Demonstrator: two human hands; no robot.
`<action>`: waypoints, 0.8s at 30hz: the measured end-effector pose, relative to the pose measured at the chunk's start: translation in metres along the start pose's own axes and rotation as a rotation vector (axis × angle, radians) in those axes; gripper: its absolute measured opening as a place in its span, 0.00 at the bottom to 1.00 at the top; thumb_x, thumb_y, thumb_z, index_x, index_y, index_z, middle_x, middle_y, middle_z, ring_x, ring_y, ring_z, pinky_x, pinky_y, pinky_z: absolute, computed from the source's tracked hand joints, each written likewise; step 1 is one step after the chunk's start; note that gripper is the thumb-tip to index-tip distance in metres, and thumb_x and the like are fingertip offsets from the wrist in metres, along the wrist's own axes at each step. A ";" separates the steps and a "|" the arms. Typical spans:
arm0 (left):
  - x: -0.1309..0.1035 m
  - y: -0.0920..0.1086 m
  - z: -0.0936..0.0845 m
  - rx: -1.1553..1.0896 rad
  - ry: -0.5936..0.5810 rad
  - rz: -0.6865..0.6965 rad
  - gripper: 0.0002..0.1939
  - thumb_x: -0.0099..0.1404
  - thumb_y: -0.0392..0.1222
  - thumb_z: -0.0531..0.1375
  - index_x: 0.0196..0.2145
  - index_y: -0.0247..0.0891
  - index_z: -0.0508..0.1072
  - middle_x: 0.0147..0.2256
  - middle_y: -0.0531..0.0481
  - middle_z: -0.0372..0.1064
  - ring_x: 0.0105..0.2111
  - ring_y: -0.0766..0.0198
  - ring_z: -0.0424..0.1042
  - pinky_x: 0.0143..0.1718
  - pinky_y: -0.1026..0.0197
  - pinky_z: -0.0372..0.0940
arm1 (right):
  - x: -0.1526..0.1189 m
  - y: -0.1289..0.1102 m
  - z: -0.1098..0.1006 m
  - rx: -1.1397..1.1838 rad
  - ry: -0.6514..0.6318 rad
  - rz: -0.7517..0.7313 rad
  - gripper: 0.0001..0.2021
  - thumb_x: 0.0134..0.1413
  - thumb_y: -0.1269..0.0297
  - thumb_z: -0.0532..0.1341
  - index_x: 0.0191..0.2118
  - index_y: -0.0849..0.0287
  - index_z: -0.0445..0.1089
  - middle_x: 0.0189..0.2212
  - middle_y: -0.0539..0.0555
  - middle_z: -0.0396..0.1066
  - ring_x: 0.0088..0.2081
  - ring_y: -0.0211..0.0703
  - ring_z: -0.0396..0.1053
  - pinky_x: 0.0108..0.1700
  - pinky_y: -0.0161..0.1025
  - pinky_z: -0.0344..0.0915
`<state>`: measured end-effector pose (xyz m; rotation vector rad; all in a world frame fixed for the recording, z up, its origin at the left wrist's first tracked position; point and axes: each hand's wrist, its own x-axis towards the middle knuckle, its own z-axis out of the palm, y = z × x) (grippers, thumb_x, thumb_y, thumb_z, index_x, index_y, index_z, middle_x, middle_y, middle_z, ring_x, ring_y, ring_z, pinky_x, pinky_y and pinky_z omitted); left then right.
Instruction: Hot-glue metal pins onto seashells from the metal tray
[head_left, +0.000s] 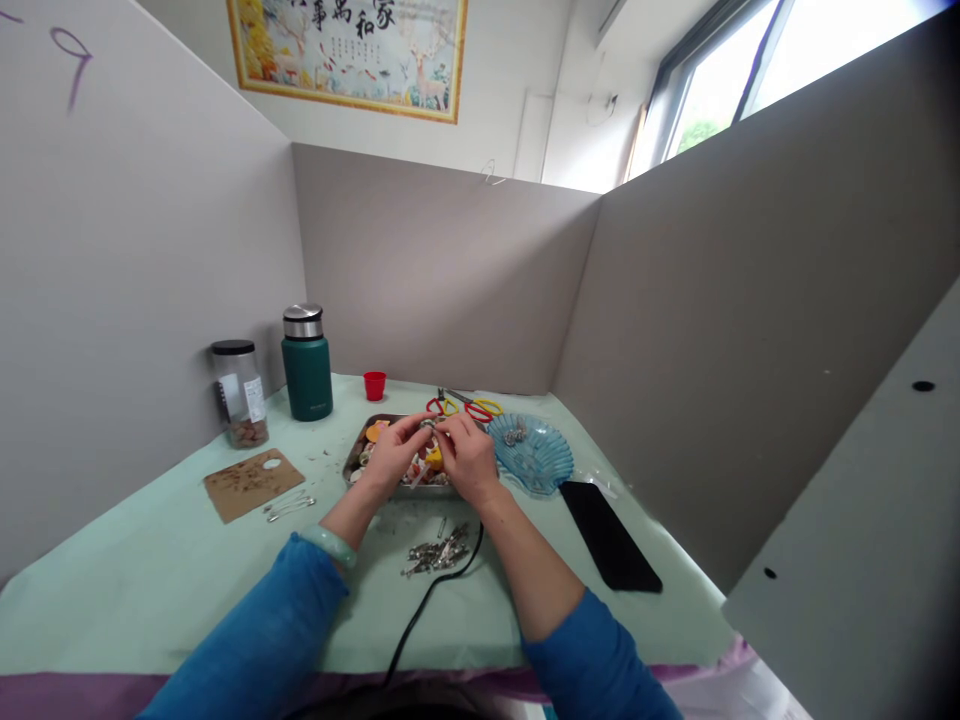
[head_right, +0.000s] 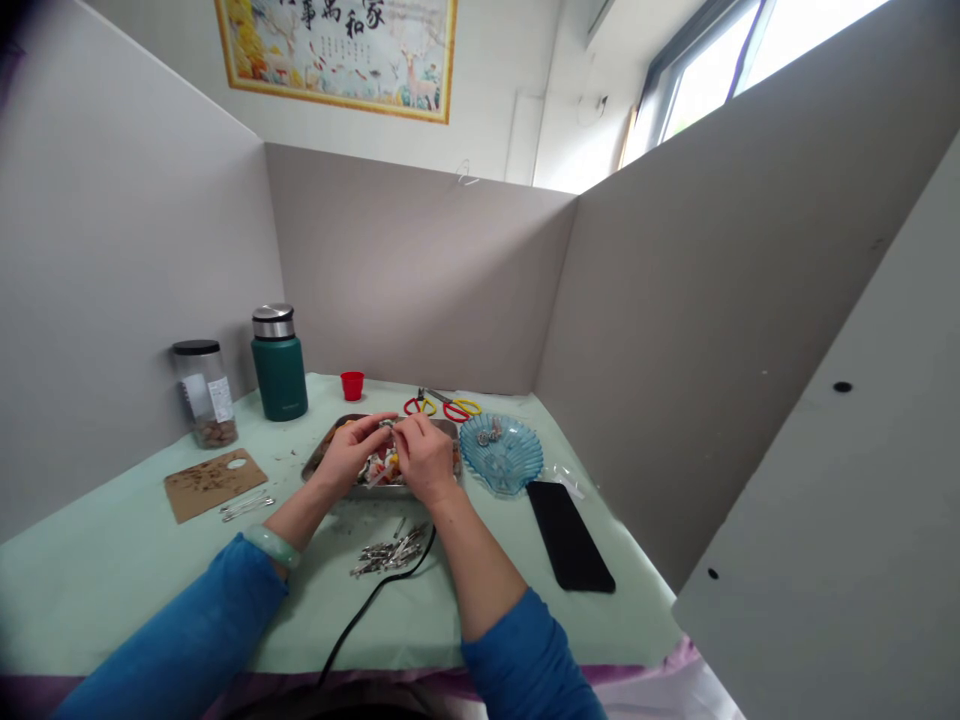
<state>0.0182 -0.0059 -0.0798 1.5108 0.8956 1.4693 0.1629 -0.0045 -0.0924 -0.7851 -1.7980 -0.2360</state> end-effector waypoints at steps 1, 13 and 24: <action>0.000 -0.001 0.000 0.001 -0.003 -0.001 0.24 0.53 0.48 0.64 0.45 0.32 0.75 0.28 0.49 0.72 0.25 0.66 0.66 0.28 0.64 0.61 | 0.000 0.000 0.000 0.000 0.001 -0.001 0.08 0.61 0.67 0.53 0.36 0.58 0.70 0.34 0.57 0.71 0.36 0.41 0.69 0.39 0.36 0.66; -0.001 0.003 0.000 -0.011 0.001 0.009 0.21 0.53 0.47 0.64 0.42 0.32 0.75 0.27 0.50 0.71 0.24 0.68 0.64 0.27 0.65 0.60 | 0.000 0.000 0.001 0.034 0.004 0.014 0.08 0.61 0.65 0.53 0.36 0.58 0.69 0.34 0.57 0.71 0.36 0.42 0.70 0.40 0.37 0.66; -0.002 0.005 0.000 -0.045 -0.009 -0.048 0.27 0.52 0.49 0.65 0.47 0.30 0.73 0.29 0.48 0.72 0.19 0.70 0.64 0.21 0.67 0.60 | -0.001 0.001 0.001 0.021 -0.009 0.028 0.08 0.61 0.65 0.54 0.38 0.58 0.70 0.35 0.56 0.71 0.36 0.41 0.69 0.40 0.36 0.65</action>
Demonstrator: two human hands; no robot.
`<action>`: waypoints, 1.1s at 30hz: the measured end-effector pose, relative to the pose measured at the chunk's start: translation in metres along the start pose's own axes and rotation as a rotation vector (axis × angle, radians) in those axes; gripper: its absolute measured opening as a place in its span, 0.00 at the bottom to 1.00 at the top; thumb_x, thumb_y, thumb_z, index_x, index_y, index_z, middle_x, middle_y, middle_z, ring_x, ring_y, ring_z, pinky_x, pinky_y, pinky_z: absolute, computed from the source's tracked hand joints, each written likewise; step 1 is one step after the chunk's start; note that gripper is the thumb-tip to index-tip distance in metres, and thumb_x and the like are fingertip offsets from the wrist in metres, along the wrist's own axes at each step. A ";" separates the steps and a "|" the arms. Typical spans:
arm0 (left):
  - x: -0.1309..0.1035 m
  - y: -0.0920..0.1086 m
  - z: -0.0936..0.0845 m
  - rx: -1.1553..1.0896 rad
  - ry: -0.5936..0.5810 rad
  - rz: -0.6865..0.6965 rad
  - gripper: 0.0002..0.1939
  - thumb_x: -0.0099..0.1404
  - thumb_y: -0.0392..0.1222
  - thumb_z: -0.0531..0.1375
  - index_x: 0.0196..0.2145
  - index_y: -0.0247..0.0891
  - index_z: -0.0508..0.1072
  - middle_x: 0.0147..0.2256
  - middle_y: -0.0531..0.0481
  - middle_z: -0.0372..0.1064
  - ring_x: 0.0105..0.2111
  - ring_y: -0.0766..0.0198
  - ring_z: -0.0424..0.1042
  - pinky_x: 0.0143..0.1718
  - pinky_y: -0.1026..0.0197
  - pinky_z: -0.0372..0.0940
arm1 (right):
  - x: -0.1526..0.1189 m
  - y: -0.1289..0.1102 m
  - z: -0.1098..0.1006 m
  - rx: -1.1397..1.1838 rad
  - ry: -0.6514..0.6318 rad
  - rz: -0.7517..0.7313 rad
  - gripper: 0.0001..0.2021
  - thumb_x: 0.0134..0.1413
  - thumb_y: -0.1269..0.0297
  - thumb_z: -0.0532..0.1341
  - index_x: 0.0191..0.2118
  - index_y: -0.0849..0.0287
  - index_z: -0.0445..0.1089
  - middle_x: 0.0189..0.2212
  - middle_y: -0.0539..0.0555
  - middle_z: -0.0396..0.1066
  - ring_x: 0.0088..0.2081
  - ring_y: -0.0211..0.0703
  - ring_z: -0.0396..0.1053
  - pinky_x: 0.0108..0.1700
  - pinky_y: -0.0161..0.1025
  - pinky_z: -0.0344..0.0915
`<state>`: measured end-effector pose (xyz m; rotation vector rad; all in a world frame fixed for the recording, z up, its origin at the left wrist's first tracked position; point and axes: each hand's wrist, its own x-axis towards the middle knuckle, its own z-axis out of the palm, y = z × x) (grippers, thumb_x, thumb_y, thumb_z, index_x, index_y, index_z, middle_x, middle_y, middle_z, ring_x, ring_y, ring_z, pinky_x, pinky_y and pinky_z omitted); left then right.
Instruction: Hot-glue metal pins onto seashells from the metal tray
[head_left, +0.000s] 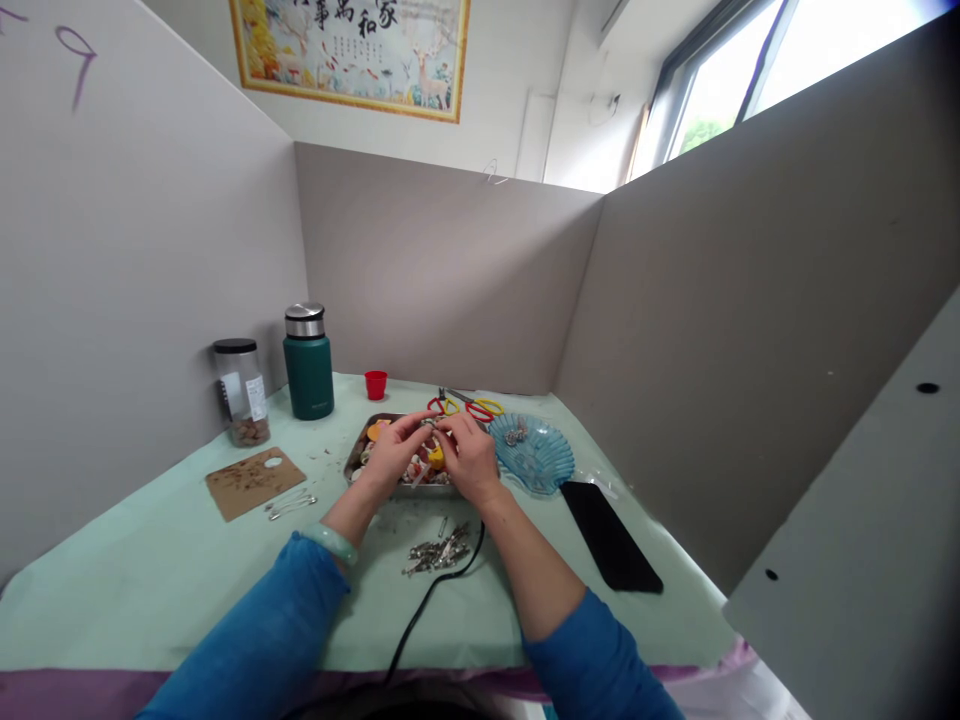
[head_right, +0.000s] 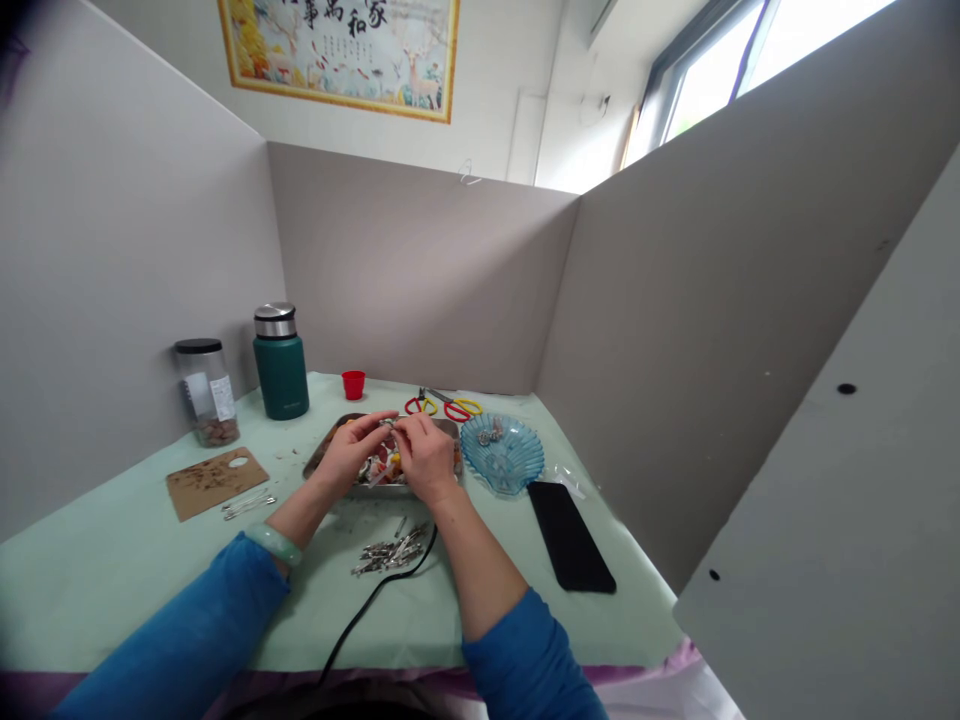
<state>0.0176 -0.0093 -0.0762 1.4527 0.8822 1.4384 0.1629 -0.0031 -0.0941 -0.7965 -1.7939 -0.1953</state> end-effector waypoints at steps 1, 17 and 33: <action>0.000 0.000 0.000 -0.005 0.002 -0.001 0.27 0.52 0.49 0.65 0.47 0.30 0.73 0.29 0.48 0.72 0.19 0.70 0.64 0.22 0.67 0.61 | 0.000 0.000 0.000 -0.002 -0.001 0.001 0.08 0.61 0.65 0.54 0.38 0.58 0.70 0.35 0.56 0.71 0.36 0.41 0.69 0.40 0.36 0.65; 0.001 -0.003 -0.001 -0.044 0.002 0.001 0.27 0.51 0.49 0.66 0.46 0.31 0.73 0.30 0.47 0.73 0.21 0.69 0.65 0.24 0.65 0.61 | 0.001 -0.002 -0.002 -0.010 0.002 -0.002 0.08 0.61 0.65 0.54 0.38 0.59 0.70 0.34 0.56 0.70 0.35 0.40 0.69 0.39 0.35 0.65; 0.002 -0.006 0.000 -0.031 0.034 0.041 0.21 0.51 0.45 0.66 0.42 0.31 0.75 0.29 0.48 0.72 0.23 0.70 0.64 0.26 0.66 0.61 | 0.001 -0.003 -0.002 -0.001 -0.006 -0.011 0.08 0.61 0.66 0.54 0.38 0.58 0.70 0.36 0.56 0.71 0.36 0.40 0.70 0.39 0.35 0.65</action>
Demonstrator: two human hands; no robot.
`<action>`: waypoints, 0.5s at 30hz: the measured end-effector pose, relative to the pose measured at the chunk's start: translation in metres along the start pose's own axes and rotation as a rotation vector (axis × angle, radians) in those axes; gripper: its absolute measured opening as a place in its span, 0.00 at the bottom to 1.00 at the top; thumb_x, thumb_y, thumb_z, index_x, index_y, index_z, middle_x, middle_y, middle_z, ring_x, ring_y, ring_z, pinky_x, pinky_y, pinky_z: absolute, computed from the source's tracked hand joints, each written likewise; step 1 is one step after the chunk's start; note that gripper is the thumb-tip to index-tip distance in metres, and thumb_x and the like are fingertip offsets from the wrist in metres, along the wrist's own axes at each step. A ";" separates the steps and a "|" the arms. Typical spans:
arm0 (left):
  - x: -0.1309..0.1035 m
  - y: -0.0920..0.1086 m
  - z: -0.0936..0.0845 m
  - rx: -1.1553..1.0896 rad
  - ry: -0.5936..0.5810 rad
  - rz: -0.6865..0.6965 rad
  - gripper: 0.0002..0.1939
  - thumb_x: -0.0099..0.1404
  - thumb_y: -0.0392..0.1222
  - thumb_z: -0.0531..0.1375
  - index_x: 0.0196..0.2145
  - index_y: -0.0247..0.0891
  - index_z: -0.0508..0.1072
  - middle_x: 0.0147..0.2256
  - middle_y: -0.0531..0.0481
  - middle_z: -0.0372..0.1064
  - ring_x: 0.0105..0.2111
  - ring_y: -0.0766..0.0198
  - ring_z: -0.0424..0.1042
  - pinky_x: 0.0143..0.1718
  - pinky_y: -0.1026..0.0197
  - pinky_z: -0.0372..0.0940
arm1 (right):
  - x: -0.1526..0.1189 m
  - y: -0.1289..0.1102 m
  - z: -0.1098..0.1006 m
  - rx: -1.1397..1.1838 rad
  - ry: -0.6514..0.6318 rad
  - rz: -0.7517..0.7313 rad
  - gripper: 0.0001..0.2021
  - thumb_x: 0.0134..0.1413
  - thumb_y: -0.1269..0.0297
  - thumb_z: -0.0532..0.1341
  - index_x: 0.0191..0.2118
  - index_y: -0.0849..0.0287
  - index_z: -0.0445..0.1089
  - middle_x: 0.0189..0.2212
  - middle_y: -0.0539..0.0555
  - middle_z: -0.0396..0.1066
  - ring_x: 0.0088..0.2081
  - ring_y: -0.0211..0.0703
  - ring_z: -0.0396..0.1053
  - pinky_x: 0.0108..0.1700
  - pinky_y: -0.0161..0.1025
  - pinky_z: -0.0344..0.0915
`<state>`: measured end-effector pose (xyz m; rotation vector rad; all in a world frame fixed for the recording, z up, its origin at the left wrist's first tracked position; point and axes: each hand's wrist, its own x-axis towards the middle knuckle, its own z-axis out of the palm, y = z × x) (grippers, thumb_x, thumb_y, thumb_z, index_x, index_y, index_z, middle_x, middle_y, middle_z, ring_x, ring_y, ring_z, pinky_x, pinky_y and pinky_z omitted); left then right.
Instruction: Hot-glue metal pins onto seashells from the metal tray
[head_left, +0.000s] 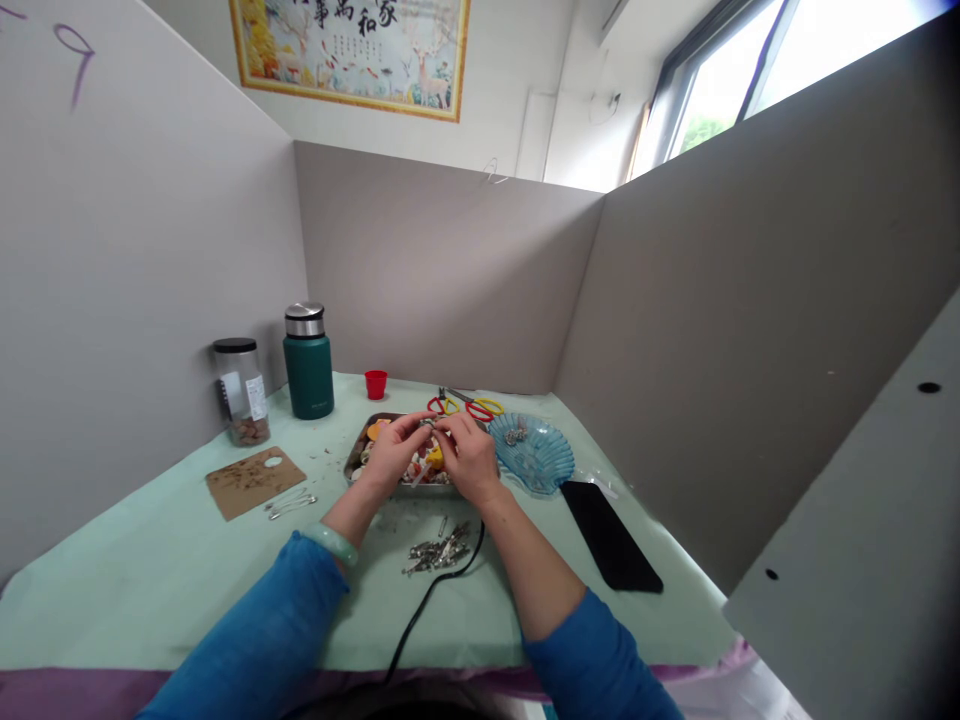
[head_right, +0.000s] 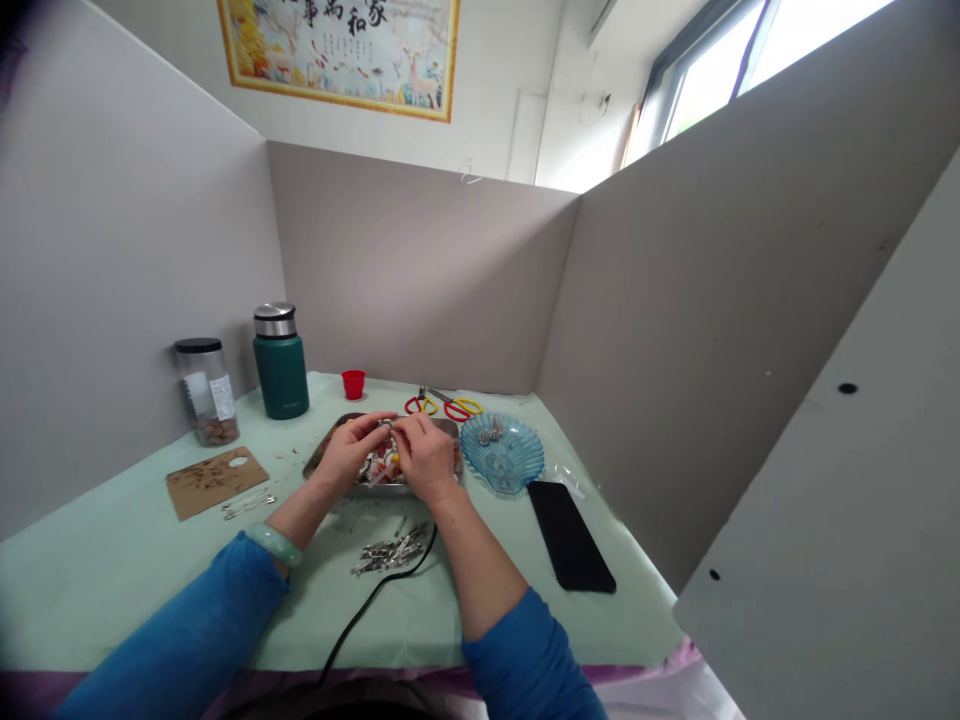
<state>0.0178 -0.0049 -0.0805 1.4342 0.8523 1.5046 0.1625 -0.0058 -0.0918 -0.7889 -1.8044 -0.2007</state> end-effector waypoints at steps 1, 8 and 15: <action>0.000 -0.001 0.000 -0.004 0.001 -0.002 0.21 0.51 0.45 0.66 0.42 0.31 0.75 0.29 0.49 0.72 0.23 0.70 0.64 0.26 0.66 0.61 | 0.000 0.000 0.000 0.000 -0.003 0.001 0.08 0.61 0.66 0.54 0.38 0.58 0.70 0.36 0.56 0.71 0.36 0.41 0.70 0.39 0.35 0.66; 0.003 0.000 -0.005 -0.210 0.036 -0.121 0.21 0.50 0.42 0.67 0.41 0.32 0.75 0.33 0.46 0.74 0.25 0.69 0.66 0.26 0.66 0.61 | 0.000 0.001 0.000 0.005 0.001 0.021 0.08 0.61 0.63 0.55 0.42 0.58 0.69 0.36 0.56 0.71 0.36 0.40 0.69 0.39 0.35 0.65; 0.005 0.003 -0.010 -0.355 0.064 -0.262 0.21 0.47 0.38 0.68 0.40 0.32 0.74 0.35 0.45 0.74 0.25 0.69 0.68 0.25 0.66 0.62 | -0.001 0.002 0.001 -0.025 -0.007 0.044 0.08 0.62 0.65 0.53 0.39 0.58 0.69 0.35 0.55 0.70 0.35 0.40 0.68 0.39 0.35 0.65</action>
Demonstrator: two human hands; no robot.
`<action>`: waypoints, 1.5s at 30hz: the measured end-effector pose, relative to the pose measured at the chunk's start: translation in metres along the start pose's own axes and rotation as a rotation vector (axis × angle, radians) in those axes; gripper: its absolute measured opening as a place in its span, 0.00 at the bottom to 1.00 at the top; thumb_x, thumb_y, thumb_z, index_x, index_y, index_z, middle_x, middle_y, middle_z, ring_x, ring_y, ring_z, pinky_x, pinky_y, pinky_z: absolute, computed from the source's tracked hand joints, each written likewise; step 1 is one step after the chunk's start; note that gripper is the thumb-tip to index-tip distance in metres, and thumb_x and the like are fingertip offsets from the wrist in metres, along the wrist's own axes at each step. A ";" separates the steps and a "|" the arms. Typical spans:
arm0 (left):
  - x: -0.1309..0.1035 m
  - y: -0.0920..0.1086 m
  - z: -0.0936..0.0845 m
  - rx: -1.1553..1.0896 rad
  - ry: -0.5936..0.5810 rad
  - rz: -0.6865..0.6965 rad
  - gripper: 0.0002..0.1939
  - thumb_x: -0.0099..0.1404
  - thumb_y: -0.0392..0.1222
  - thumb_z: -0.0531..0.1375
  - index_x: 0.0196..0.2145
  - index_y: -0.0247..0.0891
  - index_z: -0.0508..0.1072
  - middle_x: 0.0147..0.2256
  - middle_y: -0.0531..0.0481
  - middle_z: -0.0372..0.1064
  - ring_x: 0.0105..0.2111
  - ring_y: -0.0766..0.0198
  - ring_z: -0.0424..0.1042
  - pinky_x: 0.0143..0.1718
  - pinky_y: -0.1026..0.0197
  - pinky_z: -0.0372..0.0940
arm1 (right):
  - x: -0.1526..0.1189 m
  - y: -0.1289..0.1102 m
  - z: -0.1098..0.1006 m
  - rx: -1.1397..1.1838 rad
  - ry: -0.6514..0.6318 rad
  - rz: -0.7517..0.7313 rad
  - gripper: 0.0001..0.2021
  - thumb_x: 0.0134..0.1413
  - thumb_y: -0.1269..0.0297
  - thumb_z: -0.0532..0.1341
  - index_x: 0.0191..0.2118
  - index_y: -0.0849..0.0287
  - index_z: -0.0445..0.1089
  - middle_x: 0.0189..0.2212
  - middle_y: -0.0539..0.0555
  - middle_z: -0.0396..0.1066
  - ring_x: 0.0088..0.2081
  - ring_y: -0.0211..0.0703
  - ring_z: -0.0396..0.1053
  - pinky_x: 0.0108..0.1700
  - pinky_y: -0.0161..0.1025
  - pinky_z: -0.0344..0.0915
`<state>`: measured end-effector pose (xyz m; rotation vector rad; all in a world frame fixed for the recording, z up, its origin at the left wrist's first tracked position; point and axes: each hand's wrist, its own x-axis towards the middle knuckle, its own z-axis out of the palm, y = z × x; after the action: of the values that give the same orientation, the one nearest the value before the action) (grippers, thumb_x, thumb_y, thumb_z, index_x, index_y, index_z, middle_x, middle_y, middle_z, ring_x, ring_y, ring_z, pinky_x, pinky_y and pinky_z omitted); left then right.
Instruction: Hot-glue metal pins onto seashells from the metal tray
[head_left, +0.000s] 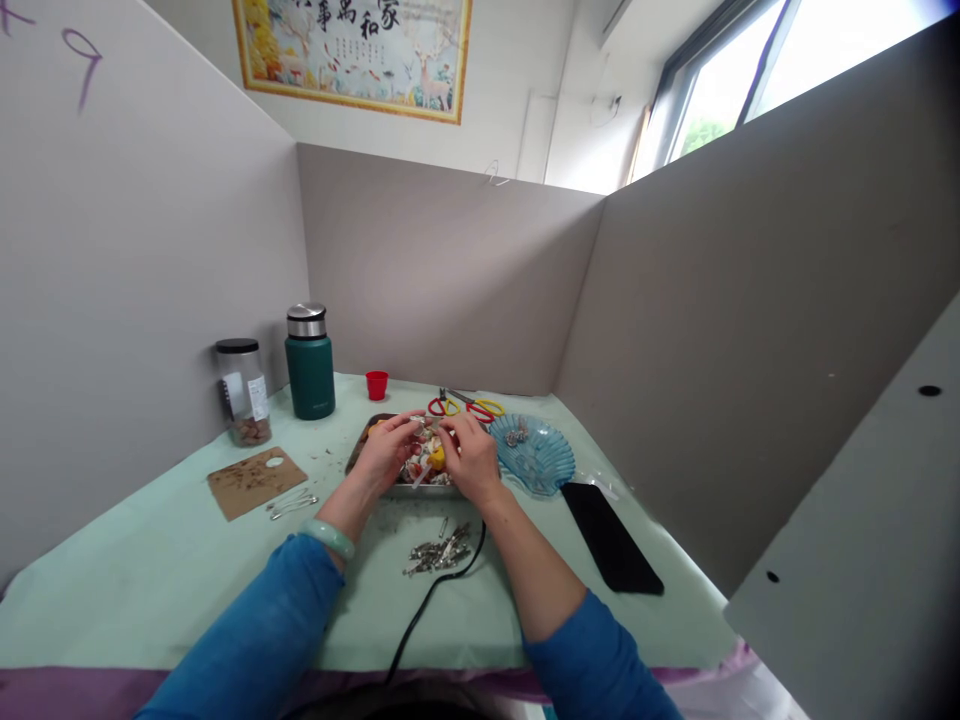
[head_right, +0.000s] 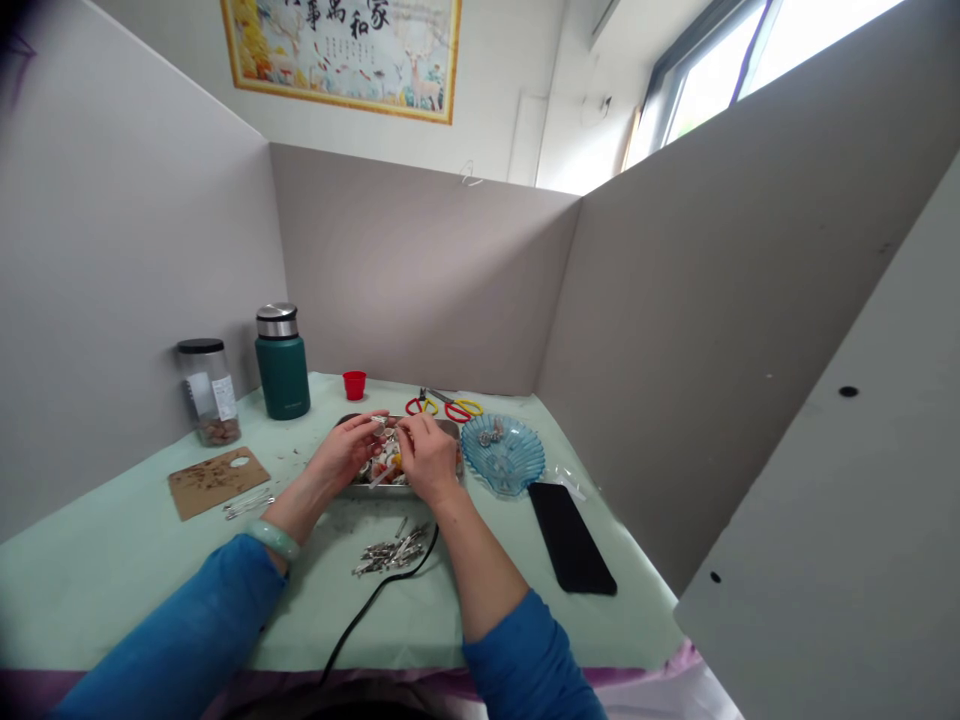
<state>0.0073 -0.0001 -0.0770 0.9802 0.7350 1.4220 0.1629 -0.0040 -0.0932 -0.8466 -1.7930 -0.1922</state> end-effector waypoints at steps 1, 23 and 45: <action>0.000 0.000 0.000 -0.004 0.000 -0.001 0.20 0.48 0.38 0.68 0.41 0.32 0.74 0.35 0.45 0.74 0.25 0.69 0.68 0.25 0.66 0.62 | 0.000 0.000 0.000 -0.002 0.000 0.001 0.08 0.62 0.65 0.53 0.39 0.58 0.69 0.35 0.55 0.70 0.35 0.40 0.68 0.40 0.35 0.65; 0.002 -0.005 0.001 0.247 -0.018 0.188 0.24 0.49 0.45 0.67 0.43 0.31 0.75 0.30 0.48 0.73 0.22 0.71 0.64 0.25 0.66 0.60 | 0.000 -0.001 -0.002 0.025 -0.022 0.002 0.08 0.61 0.63 0.55 0.39 0.58 0.69 0.37 0.56 0.71 0.33 0.40 0.69 0.38 0.35 0.65; -0.004 -0.008 0.006 0.320 -0.103 0.195 0.24 0.54 0.45 0.65 0.48 0.34 0.74 0.35 0.46 0.74 0.28 0.67 0.68 0.34 0.64 0.64 | 0.000 0.000 -0.002 0.005 0.008 0.003 0.08 0.61 0.64 0.54 0.39 0.58 0.69 0.35 0.56 0.70 0.33 0.40 0.68 0.37 0.36 0.65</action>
<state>0.0158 -0.0038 -0.0824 1.3949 0.8227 1.4339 0.1640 -0.0054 -0.0925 -0.8434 -1.7840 -0.1889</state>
